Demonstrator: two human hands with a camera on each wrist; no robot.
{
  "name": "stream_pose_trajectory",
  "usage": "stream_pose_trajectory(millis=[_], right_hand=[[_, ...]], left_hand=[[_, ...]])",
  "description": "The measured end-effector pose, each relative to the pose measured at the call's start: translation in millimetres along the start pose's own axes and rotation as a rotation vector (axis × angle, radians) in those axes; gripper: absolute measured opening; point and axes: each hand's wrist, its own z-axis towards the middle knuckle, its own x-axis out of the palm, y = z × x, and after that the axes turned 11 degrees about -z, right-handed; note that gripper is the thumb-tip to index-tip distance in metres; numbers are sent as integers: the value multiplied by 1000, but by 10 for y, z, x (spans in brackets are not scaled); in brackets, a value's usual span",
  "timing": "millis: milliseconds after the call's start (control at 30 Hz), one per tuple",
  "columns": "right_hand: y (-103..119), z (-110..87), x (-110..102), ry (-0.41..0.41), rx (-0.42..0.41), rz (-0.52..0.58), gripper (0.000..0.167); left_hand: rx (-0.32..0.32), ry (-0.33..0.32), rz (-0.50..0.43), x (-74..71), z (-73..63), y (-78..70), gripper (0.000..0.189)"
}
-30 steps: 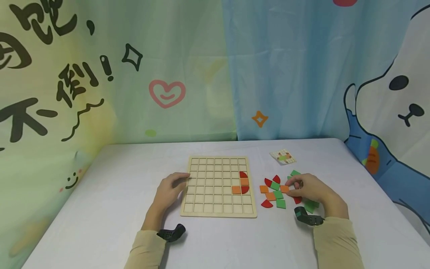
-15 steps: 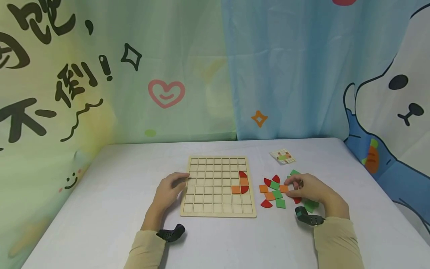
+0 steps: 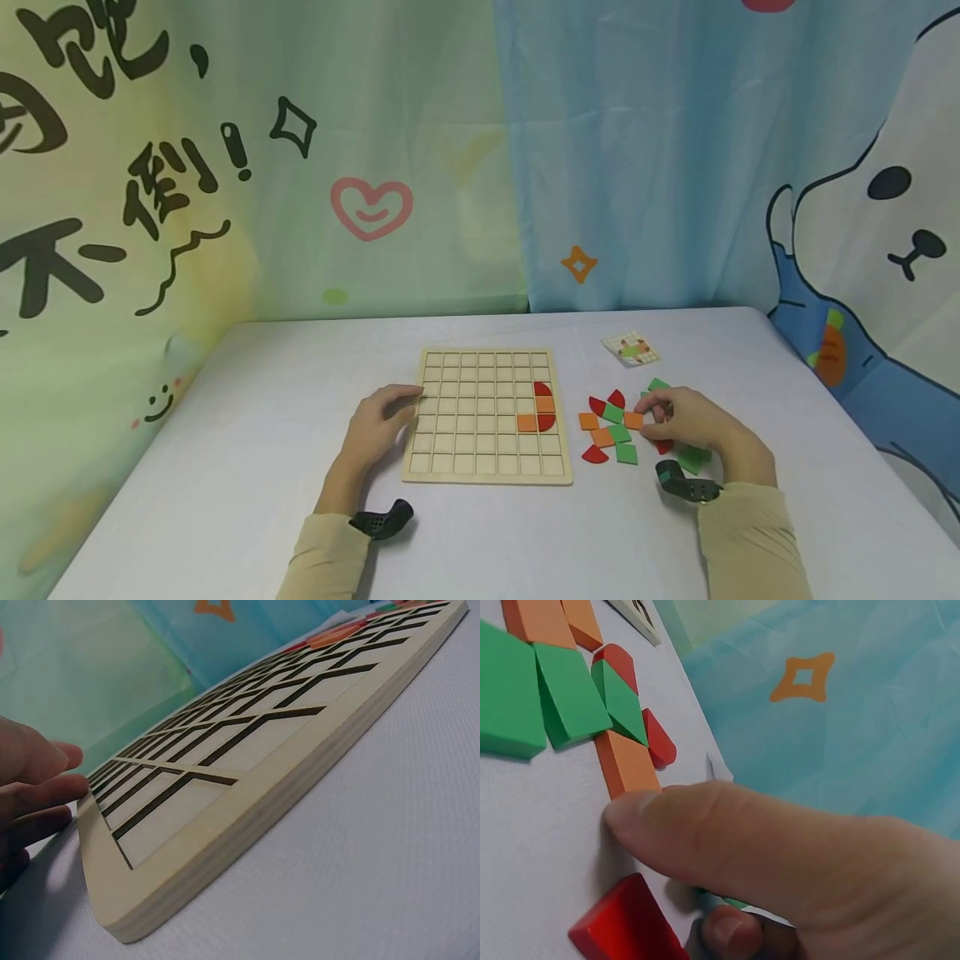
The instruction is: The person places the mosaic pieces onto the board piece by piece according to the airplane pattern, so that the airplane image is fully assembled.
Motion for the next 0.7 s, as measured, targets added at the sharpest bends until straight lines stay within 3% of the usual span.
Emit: stream_pose_trajectory(millis=[700], right_hand=[[19,10,-6,9,28,40,36]], left_hand=[[1,2,4,-7,-1,-12,30]])
